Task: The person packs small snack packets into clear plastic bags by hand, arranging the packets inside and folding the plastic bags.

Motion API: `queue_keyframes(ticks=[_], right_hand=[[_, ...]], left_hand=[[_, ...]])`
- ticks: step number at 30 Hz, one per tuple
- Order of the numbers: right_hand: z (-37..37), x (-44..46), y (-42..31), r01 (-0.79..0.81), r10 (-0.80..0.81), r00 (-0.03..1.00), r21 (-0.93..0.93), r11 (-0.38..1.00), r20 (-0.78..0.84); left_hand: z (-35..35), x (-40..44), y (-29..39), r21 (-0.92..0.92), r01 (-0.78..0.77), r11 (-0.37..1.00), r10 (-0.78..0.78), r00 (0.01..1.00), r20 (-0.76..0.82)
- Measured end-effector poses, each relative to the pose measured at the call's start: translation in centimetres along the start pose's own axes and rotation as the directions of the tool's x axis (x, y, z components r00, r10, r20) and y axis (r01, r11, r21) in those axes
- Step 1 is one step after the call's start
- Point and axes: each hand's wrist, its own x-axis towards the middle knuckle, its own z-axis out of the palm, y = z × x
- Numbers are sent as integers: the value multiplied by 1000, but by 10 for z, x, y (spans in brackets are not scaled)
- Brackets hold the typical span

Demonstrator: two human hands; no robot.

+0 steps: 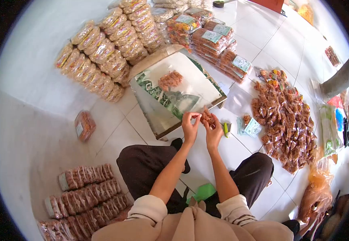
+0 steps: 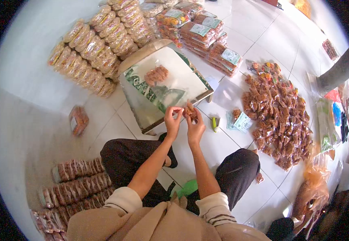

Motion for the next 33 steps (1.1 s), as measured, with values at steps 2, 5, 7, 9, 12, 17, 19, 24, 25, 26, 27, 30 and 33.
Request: queue_keyframes(ticks=[2,5,7,9,12,17,19,24,25,26,27,30,33], right_hand=[[9,5,-7,-31,30,999,72,997,17],[22,3,-12,-94,85,990,77,993,110],[35,5,-4,-108,103,975,14,994,197],[57,4,5,-78,57,977,95,992,205],[81,8,13,-133,101,963,118,984,248],[116,31,27,221,-120,948,-339,914,296],[132,38,23,190,-94,947,-299,935,307],[152,42,22,119,-51,969,-279,953,240],[146,38,27,77,-34,973,-181,980,230],[140,35,30,37,-18,975,-83,996,220],[134,28,30,29,0,981,-147,989,193],[127,17,40,-65,23,979,203,977,200],[122,14,37,12,-25,974,58,998,223]], left_hand=[[-10,-5,-1,0,-10,1000,10,1000,-12],[-25,-12,-7,-25,-19,999,20,1000,3],[-35,-13,-11,-38,-34,999,34,999,12],[-44,-8,-19,-21,-161,987,163,984,77],[-41,32,-45,-252,119,960,-171,966,-195],[-45,96,-98,-327,323,888,-353,935,-34],[-42,102,-102,-353,375,857,-399,917,6],[-32,91,-101,-352,437,828,-490,869,-71],[-30,85,-100,-343,447,826,-512,850,-126],[-29,79,-99,-333,451,828,-529,824,-201],[-27,72,-96,-303,456,837,-538,787,-303],[-31,48,-81,-133,652,746,-666,734,-137],[-39,41,-63,-99,630,770,-638,753,-162]])
